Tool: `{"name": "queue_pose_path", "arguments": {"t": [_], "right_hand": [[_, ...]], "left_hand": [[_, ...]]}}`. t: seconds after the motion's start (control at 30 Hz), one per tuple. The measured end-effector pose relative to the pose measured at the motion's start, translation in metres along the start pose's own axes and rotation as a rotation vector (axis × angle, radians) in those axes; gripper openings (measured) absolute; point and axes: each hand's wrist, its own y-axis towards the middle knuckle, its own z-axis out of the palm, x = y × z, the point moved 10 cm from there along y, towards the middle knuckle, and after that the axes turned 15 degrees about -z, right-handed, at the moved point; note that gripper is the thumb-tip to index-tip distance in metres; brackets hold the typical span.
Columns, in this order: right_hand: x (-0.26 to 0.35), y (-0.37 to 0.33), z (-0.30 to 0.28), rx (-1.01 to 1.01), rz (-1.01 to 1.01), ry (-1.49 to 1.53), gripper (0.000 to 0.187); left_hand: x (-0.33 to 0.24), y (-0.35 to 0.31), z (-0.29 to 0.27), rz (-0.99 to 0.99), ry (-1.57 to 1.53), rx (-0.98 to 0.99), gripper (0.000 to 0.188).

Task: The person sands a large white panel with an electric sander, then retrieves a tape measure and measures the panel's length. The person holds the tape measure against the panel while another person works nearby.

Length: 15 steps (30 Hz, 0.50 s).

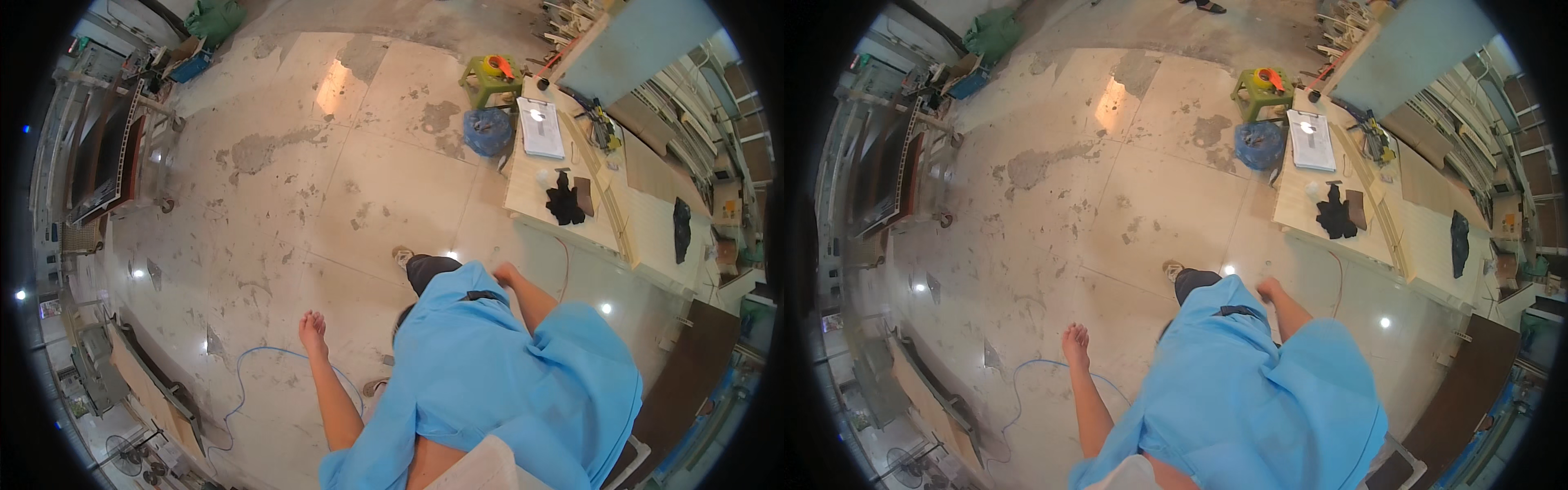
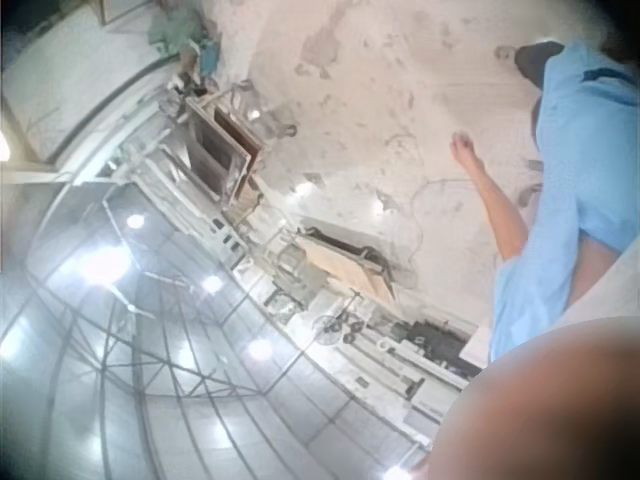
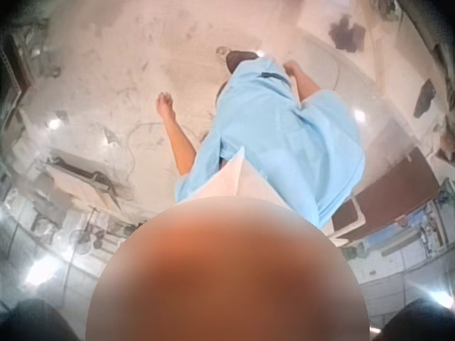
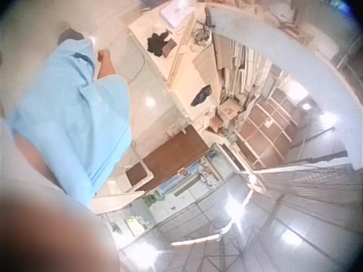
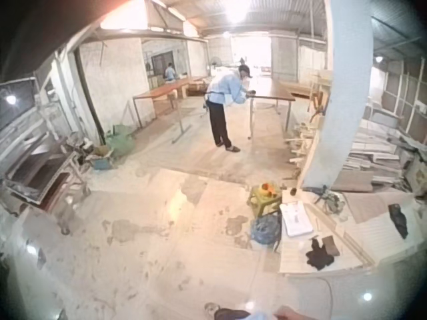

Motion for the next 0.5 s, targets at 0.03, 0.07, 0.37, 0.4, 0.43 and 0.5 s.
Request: {"name": "queue_pose_path", "arguments": {"t": [0.03, 0.07, 0.37, 0.4, 0.43, 0.5], "right_hand": [[-0.002, 0.029, -0.071, -0.129, 0.025, 0.063, 0.012], [0.001, 0.057, -0.153, -0.313, 0.086, 0.098, 0.014], [0.067, 0.249, -0.668, -1.029, -0.08, 1.496, 0.023], [0.075, 0.267, -0.695, -1.061, -0.111, 1.546, 0.023], [0.081, 0.282, -0.716, -1.086, -0.168, 1.576, 0.023], [0.083, 0.31, -0.698, -0.985, 0.04, 1.652, 0.021]], "left_hand": [[-0.001, 0.012, -0.013, -0.034, 0.006, -0.008, 0.036], [0.003, 0.024, -0.031, -0.103, 0.019, -0.053, 0.036], [0.039, 0.149, -0.102, -0.693, 0.291, -0.007, 0.019], [0.009, 0.172, -0.106, -0.687, 0.342, 0.0, 0.018], [-0.029, 0.197, -0.106, -0.67, 0.381, 0.014, 0.017], [-0.129, 0.254, -0.094, -0.589, 0.423, 0.046, 0.016]]}}
